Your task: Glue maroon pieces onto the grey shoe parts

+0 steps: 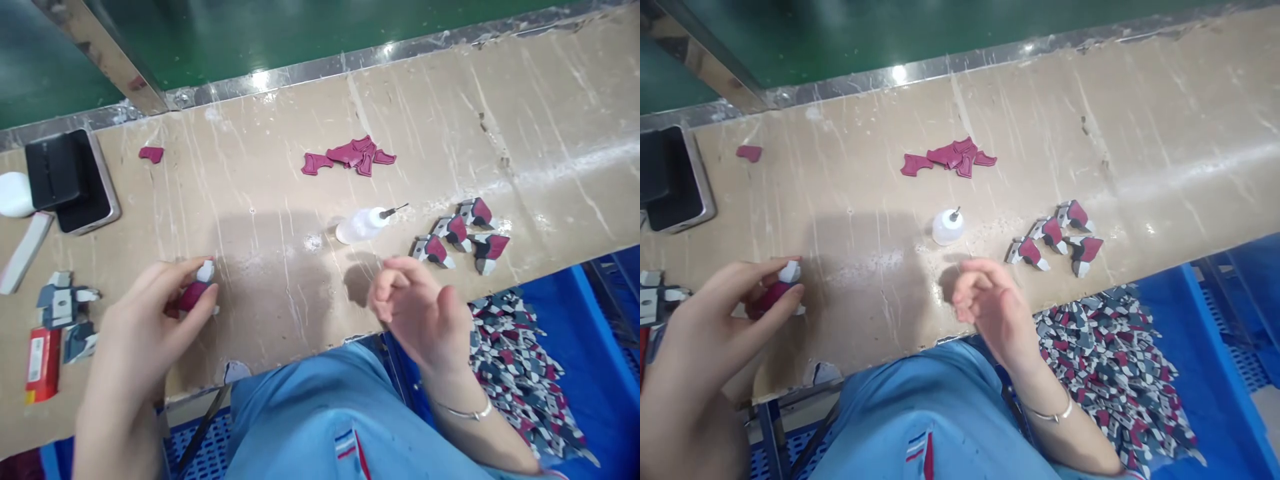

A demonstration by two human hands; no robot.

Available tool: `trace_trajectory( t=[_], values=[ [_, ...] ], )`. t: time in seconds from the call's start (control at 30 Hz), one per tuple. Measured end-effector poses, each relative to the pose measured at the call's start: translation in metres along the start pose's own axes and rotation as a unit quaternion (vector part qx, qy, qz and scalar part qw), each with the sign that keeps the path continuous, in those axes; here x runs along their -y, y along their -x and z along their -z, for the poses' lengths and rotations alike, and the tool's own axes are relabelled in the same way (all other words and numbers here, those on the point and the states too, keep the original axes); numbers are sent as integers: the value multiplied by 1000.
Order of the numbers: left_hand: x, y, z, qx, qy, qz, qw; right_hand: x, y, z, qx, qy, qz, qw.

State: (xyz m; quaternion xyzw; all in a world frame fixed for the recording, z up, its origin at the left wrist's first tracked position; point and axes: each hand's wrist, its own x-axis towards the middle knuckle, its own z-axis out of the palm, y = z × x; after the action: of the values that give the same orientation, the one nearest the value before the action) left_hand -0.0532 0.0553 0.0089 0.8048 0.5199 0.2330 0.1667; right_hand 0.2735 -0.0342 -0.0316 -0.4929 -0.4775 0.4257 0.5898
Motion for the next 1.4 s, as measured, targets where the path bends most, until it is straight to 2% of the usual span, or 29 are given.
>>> trace_trajectory(
  t=[0.03,0.1,0.13,0.2,0.27,0.33,0.37,0.43,0.5,0.53,0.6,0.67,0.73,0.77,0.83,0.93,1.0,1.07,1.13,1.2,1.3,1.4],
  values=[
    [-6,1,-5,-3,25,10,1000,0,-10,-9,45,-101,-59,992],
    [-18,5,-15,0,67,31,997,-1,-30,-18,94,-239,-144,956],
    [-24,7,-21,-2,88,45,995,-2,-39,-19,96,-255,-166,948],
    [-33,13,-33,-15,135,76,988,-3,-51,-19,103,-221,-191,951],
    [-40,19,-43,-33,188,96,977,-2,-55,-22,125,-160,-206,957],
    [-45,23,-49,-31,227,120,966,2,-53,-27,138,-62,-181,972],
    [-48,24,-50,-21,240,137,961,5,-51,-30,114,12,-142,983],
    [-50,24,-49,9,263,175,949,11,-51,-36,21,154,-43,987],
    [-51,23,-47,35,275,183,943,13,-61,-39,-55,266,28,962],
    [-50,22,-47,40,275,174,945,12,-69,-40,-58,319,44,945],
    [-47,24,-47,37,275,160,947,6,-92,-40,-4,458,56,887],
    [-43,27,-50,37,302,173,937,-3,-116,-40,44,558,43,827],
    [-40,31,-52,44,336,197,920,-9,-131,-39,62,586,9,808],
    [-39,32,-54,45,348,205,914,-10,-134,-38,59,574,-2,817],
    [-39,33,-55,44,358,217,907,-8,-131,-35,41,487,7,873],
    [-44,30,-56,41,380,233,894,4,-108,-29,29,243,18,970],
    [-48,27,-55,36,397,246,884,12,-87,-28,34,69,-50,996],
    [-51,26,-54,33,408,254,876,18,-67,-32,51,-75,-141,986],
    [-55,25,-52,37,418,258,870,18,-49,-38,64,-142,-199,967],
    [-57,26,-51,42,428,257,866,16,-38,-45,37,-144,-211,966],
    [-59,28,-50,41,431,252,865,12,-31,-52,-25,-136,-192,972],
    [-57,30,-52,39,424,237,873,10,-34,-49,-25,-152,-196,968]
  ],
)
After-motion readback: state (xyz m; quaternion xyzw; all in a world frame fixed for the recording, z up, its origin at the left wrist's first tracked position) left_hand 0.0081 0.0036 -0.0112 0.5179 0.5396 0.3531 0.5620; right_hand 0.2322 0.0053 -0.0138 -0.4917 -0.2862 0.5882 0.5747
